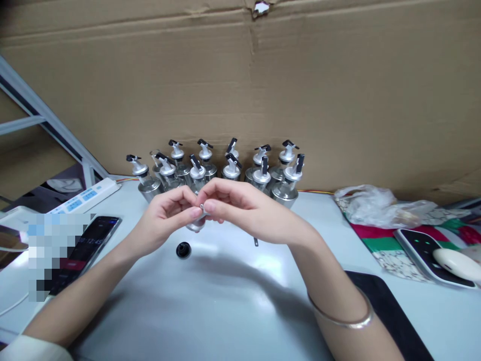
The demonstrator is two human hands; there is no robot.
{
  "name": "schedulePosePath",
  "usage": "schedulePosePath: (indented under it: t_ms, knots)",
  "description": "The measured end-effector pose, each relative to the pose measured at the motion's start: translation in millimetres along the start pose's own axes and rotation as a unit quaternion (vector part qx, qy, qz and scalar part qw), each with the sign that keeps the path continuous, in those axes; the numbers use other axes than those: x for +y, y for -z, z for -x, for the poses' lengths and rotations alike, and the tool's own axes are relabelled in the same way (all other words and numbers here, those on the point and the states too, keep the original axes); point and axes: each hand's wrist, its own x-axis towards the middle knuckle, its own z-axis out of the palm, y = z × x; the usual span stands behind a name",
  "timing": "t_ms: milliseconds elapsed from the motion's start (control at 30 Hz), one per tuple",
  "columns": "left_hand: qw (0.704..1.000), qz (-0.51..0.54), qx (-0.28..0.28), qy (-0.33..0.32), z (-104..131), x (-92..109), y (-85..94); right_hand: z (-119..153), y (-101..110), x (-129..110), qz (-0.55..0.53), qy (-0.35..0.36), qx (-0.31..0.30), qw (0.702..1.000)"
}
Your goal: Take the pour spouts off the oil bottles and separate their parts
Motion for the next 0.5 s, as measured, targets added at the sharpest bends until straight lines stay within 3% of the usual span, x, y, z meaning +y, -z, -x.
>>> schedulePosePath:
  t_ms: [133,233,300,367,433,500]
  knots:
    - [0.997,-0.064,-0.048,0.023,0.9,3.3,6.1,1.0,-1.3,0.1,0.043,-0.004,-0.005,0.999]
    - [0.964,-0.216,-0.129,0.082,4.6,8.5,22.7,3.4,-0.7,-2.7,0.091,-0.012,-0.014,0.996]
    - [0.913,-0.343,-0.184,0.123,7.0,8.9,35.5,6.2,0.6,-5.3,0.115,-0.017,-0.004,0.993]
    - [0.843,-0.458,-0.224,0.170,8.3,5.8,44.6,9.0,1.9,-7.6,0.122,-0.016,0.012,0.992]
    - [0.778,-0.541,-0.236,0.214,8.2,1.1,47.5,11.2,2.9,-8.6,0.121,-0.015,0.029,0.992]
    - [0.747,-0.585,-0.224,0.223,6.6,-3.3,44.7,12.1,3.4,-8.5,0.121,-0.018,0.038,0.992]
